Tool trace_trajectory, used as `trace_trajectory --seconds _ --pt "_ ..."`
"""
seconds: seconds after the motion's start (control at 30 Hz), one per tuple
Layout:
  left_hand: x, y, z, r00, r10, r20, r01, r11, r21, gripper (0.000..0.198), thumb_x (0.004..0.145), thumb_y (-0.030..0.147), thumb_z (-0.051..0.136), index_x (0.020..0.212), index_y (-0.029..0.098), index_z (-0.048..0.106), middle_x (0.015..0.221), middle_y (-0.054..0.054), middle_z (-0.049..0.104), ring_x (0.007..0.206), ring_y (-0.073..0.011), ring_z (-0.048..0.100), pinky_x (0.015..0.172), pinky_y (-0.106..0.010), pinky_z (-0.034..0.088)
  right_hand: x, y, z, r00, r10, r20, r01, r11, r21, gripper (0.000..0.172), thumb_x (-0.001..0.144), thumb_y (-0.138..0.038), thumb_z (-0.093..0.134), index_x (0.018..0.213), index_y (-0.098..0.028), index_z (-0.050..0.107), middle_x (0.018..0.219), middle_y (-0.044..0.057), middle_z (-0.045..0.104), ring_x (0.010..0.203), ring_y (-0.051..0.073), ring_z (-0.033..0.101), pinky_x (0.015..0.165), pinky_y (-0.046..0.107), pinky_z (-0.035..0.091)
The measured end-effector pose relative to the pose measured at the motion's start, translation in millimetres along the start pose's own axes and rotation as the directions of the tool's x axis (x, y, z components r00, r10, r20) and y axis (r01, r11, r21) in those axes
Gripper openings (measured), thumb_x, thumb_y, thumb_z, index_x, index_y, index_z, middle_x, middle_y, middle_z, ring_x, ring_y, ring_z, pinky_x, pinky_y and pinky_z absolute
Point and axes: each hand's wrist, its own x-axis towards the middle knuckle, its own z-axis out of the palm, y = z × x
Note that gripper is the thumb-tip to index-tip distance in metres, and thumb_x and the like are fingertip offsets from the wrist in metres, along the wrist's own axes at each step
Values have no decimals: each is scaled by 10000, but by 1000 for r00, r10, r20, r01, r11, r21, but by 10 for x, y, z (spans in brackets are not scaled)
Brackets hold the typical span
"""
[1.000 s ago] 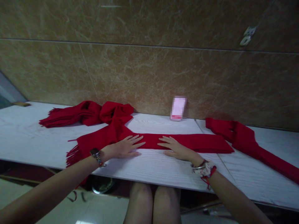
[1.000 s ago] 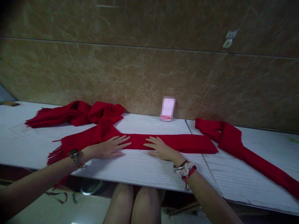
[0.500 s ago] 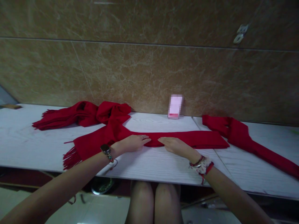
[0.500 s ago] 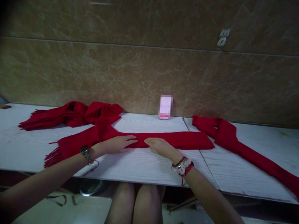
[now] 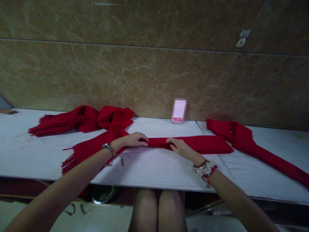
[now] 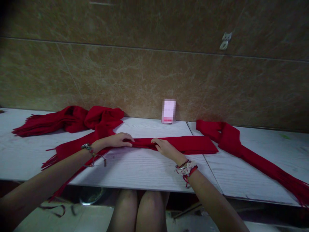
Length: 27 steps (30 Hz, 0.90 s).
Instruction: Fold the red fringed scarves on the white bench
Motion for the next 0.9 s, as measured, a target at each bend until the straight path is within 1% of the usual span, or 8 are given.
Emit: trace_trajectory --seconds 0.13,0.27,0.37,0.47,0.6,0.67,0.77,0.9 --pt "-17 62 19 995 95 2 -95 995 21 152 830 224 526 880 152 650 863 -40 671 792 -125 592 763 -202 418 -25 -27 9 999 21 31 -20 999 -25 365 735 -53 497 1085 -147 540 977 83 661 896 170 620 804 333 501" --pt "-33 195 104 988 148 -41 -140 979 145 142 806 162 534 905 166 634 895 -37 648 838 -133 575 794 -214 414 -43 -30 3 994 -81 77 92 986 -141 327 756 -68 497 1047 -174 602 1043 79 649 1003 177 580 890 348 469" --pt "-26 316 185 993 109 -50 -90 952 292 177 805 118 497 937 145 612 912 -64 618 814 -148 575 744 -228 444 -57 -24 -9 982 -152 114 173 963 -207 295 780 -67 473 998 -178 637 1047 72 653 1009 172 581 902 341 472" --pt "-17 398 212 996 54 -74 -18 905 426 200 817 71 431 916 135 592 891 -78 589 761 -155 575 651 -234 464 -76 -23 -18 978 -188 88 204 948 -243 310 795 -62 454 1033 -160 627 1065 80 648 1004 173 587 897 339 483" --pt "-31 396 199 987 105 -122 -26 852 522 205 836 72 404 925 155 568 911 -87 567 841 -181 563 683 -261 471 -105 -34 -22 974 -219 58 227 933 -278 370 802 -33 407 1092 -162 596 1121 75 620 1047 174 563 915 352 471" --pt "-49 367 214 993 79 -93 -18 849 528 219 834 68 401 958 158 557 942 -95 570 852 -190 567 687 -275 474 -115 -37 -20 976 -208 71 219 935 -280 395 789 -14 398 1101 -162 590 1133 73 613 1056 171 558 918 347 468" --pt "-81 319 238 998 -57 -31 65 878 475 266 786 22 418 991 138 541 957 -102 586 824 -189 584 652 -264 476 -113 -34 -16 983 -154 103 175 955 -241 385 776 -22 419 1081 -170 601 1107 69 629 1027 165 576 901 323 477" --pt "-102 264 175 993 -110 51 84 928 363 231 730 39 500 935 132 555 899 -75 614 821 -178 589 715 -251 468 -80 -26 -35 996 -84 26 87 986 -142 295 782 -59 446 985 -163 633 1002 69 668 942 163 610 847 315 497"
